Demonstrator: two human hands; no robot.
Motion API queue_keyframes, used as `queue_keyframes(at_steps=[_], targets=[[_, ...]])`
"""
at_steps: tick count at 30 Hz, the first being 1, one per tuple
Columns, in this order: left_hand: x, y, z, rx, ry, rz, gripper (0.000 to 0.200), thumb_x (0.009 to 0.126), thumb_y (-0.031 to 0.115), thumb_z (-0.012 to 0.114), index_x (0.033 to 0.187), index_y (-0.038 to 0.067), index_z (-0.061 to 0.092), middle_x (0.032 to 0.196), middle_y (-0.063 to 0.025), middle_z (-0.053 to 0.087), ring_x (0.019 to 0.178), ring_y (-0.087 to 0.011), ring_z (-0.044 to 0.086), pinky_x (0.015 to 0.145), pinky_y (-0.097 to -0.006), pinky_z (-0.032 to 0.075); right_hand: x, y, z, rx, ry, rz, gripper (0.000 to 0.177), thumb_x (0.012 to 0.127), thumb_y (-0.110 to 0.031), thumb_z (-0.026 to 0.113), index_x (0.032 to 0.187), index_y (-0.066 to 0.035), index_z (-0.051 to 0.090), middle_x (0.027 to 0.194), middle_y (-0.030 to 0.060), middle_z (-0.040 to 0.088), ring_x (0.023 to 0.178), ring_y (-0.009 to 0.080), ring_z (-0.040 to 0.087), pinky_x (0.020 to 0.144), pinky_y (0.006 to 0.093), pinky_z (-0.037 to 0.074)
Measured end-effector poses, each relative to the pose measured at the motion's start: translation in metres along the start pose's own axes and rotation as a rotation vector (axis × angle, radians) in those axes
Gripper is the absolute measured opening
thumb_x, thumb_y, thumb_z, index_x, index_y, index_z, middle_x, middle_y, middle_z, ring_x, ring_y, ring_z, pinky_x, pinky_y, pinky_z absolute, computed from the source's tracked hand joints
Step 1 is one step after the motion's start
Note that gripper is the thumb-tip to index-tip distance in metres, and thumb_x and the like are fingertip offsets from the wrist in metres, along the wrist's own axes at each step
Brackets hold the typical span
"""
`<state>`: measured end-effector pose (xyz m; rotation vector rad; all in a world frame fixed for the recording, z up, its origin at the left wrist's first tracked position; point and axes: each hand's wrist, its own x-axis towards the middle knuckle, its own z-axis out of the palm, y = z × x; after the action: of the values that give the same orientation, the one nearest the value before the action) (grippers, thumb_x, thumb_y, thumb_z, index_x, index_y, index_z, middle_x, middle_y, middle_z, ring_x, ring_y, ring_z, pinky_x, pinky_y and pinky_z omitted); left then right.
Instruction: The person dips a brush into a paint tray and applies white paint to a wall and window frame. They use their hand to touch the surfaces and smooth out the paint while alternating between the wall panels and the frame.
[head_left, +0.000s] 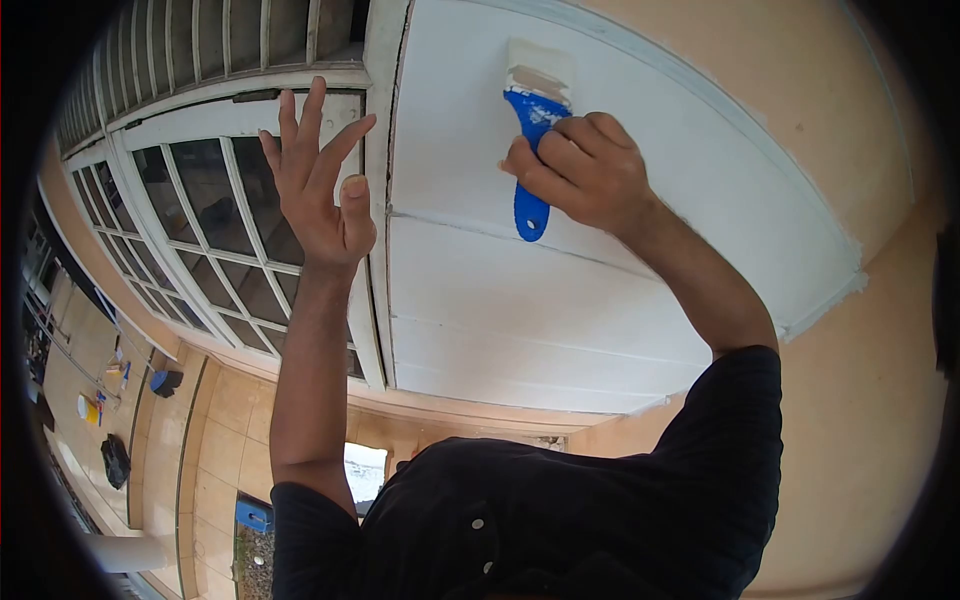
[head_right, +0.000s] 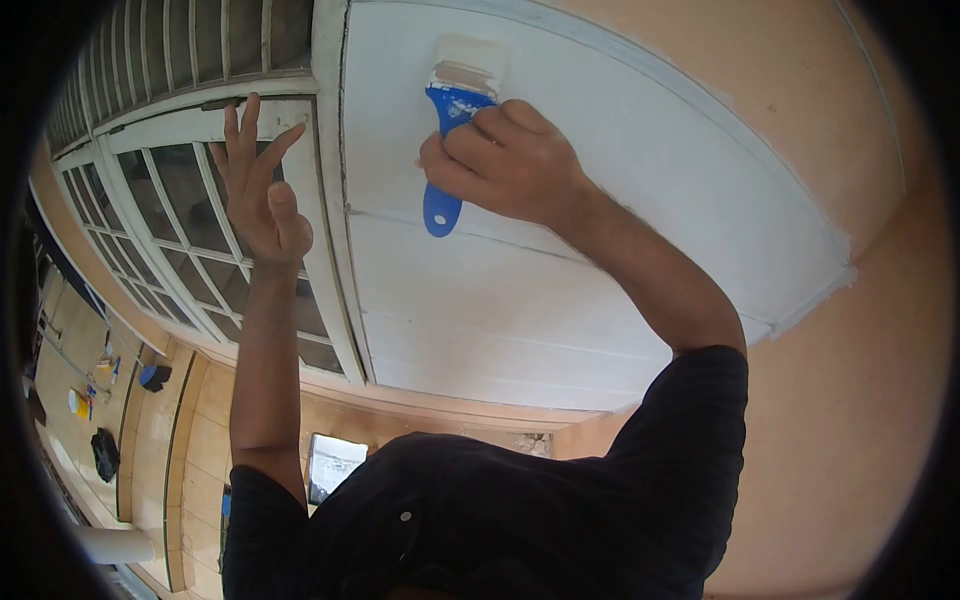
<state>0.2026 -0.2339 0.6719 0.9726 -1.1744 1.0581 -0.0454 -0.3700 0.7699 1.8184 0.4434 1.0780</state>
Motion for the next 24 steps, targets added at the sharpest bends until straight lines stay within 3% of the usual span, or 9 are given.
queue_keyframes(at_steps=[4,6,8,9,13,16,18,22,24], targets=[[0.001,-0.001,-0.002,0.018,-0.015,0.015,0.062,0.107,0.055,0.031,0.117,0.017,0.078,0.156,-0.0124,0.053,0.155,-0.0395,0.03,0.123,-0.0687,0.003,-0.027,-0.067,0.034,0.243,-0.182,-0.208,0.017,0.082,-0.015,0.072,0.092,-0.02,0.06,0.077,-0.0035,0.05,0.071,0.0106,0.053,0.073,0.0247,0.043],[0.001,-0.002,-0.001,0.014,-0.01,0.013,0.062,0.107,0.056,0.031,0.117,0.017,0.078,0.156,-0.0124,0.053,0.155,-0.0394,0.03,0.123,-0.0686,0.003,-0.018,-0.082,0.039,0.827,-0.371,0.132,0.013,0.09,-0.02,0.071,0.101,-0.017,0.064,0.084,-0.0012,0.058,0.075,0.0137,0.057,0.078,0.0298,0.048],[0.001,-0.003,-0.004,0.014,-0.014,0.012,0.062,0.107,0.056,0.03,0.117,0.018,0.078,0.156,-0.0124,0.053,0.155,-0.0392,0.03,0.123,-0.0684,0.003,-0.002,-0.058,0.048,1.251,-0.579,0.808,0.029,0.102,-0.034,0.067,0.105,-0.005,0.07,0.082,0.0109,0.068,0.067,0.0248,0.06,0.07,0.0378,0.052],[0.001,-0.003,-0.004,0.01,-0.018,0.02,0.062,0.107,0.056,0.03,0.119,0.018,0.078,0.156,-0.0124,0.053,0.155,-0.0394,0.03,0.123,-0.0685,0.003,0.004,-0.043,0.058,1.271,-0.467,0.918,0.03,0.1,-0.033,0.069,0.099,-0.003,0.07,0.071,0.0116,0.066,0.06,0.0242,0.058,0.062,0.0354,0.05],[0.003,-0.001,-0.008,0.008,-0.03,0.037,0.061,0.106,0.058,0.032,0.135,0.018,0.069,0.158,-0.0117,0.051,0.157,-0.0394,0.026,0.122,-0.0691,0.004,0.049,0.028,0.047,0.77,-0.104,0.662,0.021,0.093,-0.028,0.077,0.089,-0.009,0.069,0.066,0.0027,0.057,0.057,0.0177,0.052,0.056,0.0327,0.043],[0.002,-0.002,-0.009,0.054,-0.053,0.024,0.066,0.106,0.059,0.033,0.153,0.017,0.051,0.162,-0.0108,0.045,0.159,-0.0386,0.019,0.123,-0.0682,0.005,0.064,0.036,0.037,0.572,0.041,0.38,0.02,0.096,-0.028,0.076,0.098,-0.009,0.071,0.078,0.0061,0.068,0.066,0.021,0.061,0.063,0.0379,0.044],[-0.001,-0.007,-0.01,0.07,-0.071,0.01,0.069,0.106,0.06,0.033,0.157,0.016,0.044,0.164,-0.0105,0.041,0.159,-0.0384,0.017,0.123,-0.0675,0.006,0.055,0.03,0.039,-0.096,0.129,-0.144,0.014,0.094,-0.028,0.077,0.099,-0.016,0.073,0.075,-0.0057,0.058,0.065,0.0084,0.055,0.06,0.0256,0.042],[-0.007,-0.013,-0.018,0.085,-0.095,-0.005,0.074,0.106,0.06,0.036,0.162,0.012,0.036,0.167,-0.0105,0.037,0.16,-0.0385,0.014,0.124,-0.0663,0.007,0.019,-0.044,0.074,0.156,-0.1,-0.316,0.019,0.081,-0.018,0.079,0.09,-0.021,0.062,0.076,-0.0082,0.052,0.068,0.0055,0.055,0.066,0.0219,0.043],[-0.006,-0.017,-0.021,0.072,-0.073,-0.003,0.073,0.106,0.06,0.036,0.161,0.012,0.038,0.167,-0.0105,0.037,0.16,-0.0387,0.013,0.124,-0.0665,0.007,0.014,-0.07,0.074,0.45,-0.173,-0.228,0.013,0.088,-0.018,0.076,0.09,-0.018,0.063,0.076,-0.0076,0.056,0.068,0.0066,0.058,0.067,0.0236,0.047]])
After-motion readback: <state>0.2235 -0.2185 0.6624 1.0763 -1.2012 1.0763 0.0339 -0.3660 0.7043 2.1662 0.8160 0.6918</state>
